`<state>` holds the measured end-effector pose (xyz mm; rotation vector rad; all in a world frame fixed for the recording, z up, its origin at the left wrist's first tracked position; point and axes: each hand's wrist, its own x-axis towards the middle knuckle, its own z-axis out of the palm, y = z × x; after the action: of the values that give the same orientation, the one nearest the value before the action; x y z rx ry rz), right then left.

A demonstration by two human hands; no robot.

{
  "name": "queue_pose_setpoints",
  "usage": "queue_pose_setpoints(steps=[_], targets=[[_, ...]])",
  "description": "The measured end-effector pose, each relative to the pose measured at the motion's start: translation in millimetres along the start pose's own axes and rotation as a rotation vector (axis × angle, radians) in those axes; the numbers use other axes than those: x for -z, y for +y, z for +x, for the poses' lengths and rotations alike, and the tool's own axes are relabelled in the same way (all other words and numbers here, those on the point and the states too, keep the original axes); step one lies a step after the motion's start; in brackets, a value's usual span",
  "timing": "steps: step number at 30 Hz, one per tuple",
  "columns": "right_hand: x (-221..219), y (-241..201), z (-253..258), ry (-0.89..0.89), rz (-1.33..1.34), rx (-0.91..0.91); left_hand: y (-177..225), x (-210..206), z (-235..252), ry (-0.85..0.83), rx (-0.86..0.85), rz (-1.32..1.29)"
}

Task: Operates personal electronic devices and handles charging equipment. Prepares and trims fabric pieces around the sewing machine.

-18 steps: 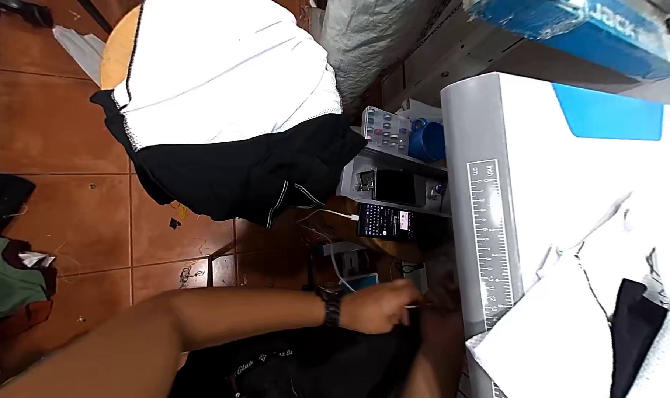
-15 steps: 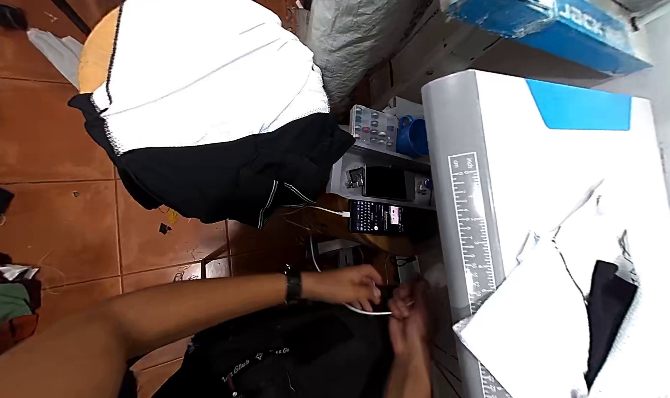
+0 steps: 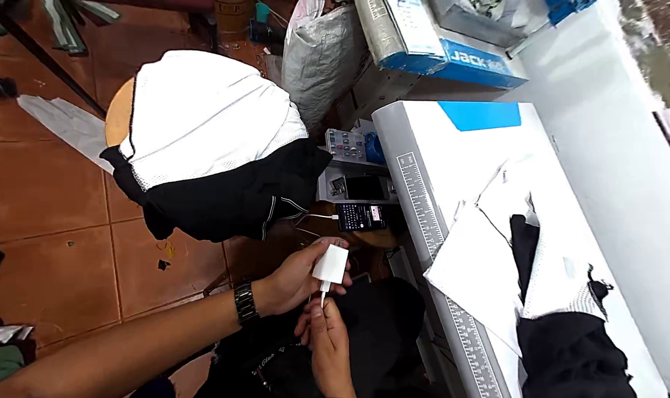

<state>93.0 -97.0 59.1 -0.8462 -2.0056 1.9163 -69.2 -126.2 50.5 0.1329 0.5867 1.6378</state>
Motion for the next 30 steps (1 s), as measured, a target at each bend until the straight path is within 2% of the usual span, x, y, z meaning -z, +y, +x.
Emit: queue_pose_setpoints(steps=[3,6,10,12,17,20,25,30], targets=[[-15.6,0.8,-7.1,0.067,-0.029,0.021,-8.0,1.3,-25.8,0.036,0.005,-0.001],[-28.9,2.4,-14.2,0.114,-0.087,0.045,-18.4,2.1,-43.1,0.099,-0.085,-0.013],[-41.0,1.2,-19.0,0.238,-0.106,0.011,-29.0,3.3,-52.3,0.088,-0.2,-0.029],[-38.4,4.2,-16.2,0.238,-0.124,0.023,-30.7,6.6,-53.0,0.06,-0.255,-0.048],[-16.9,8.0,-0.3,0.081,-0.336,0.097,-16.7,26.2,-43.8,0.031,-0.175,-0.143],[-4.1,16.6,11.1,0.094,-0.413,0.135,-9.9,37.9,-37.6,0.102,-0.155,-0.243],[10.3,34.2,21.1,0.093,-0.38,0.004,-2.2,62.6,-31.0,0.202,-0.087,-0.324],[8.8,42.0,28.1,0.068,-0.352,-0.055,-7.9,75.9,-25.5,0.283,-0.041,-0.288]])
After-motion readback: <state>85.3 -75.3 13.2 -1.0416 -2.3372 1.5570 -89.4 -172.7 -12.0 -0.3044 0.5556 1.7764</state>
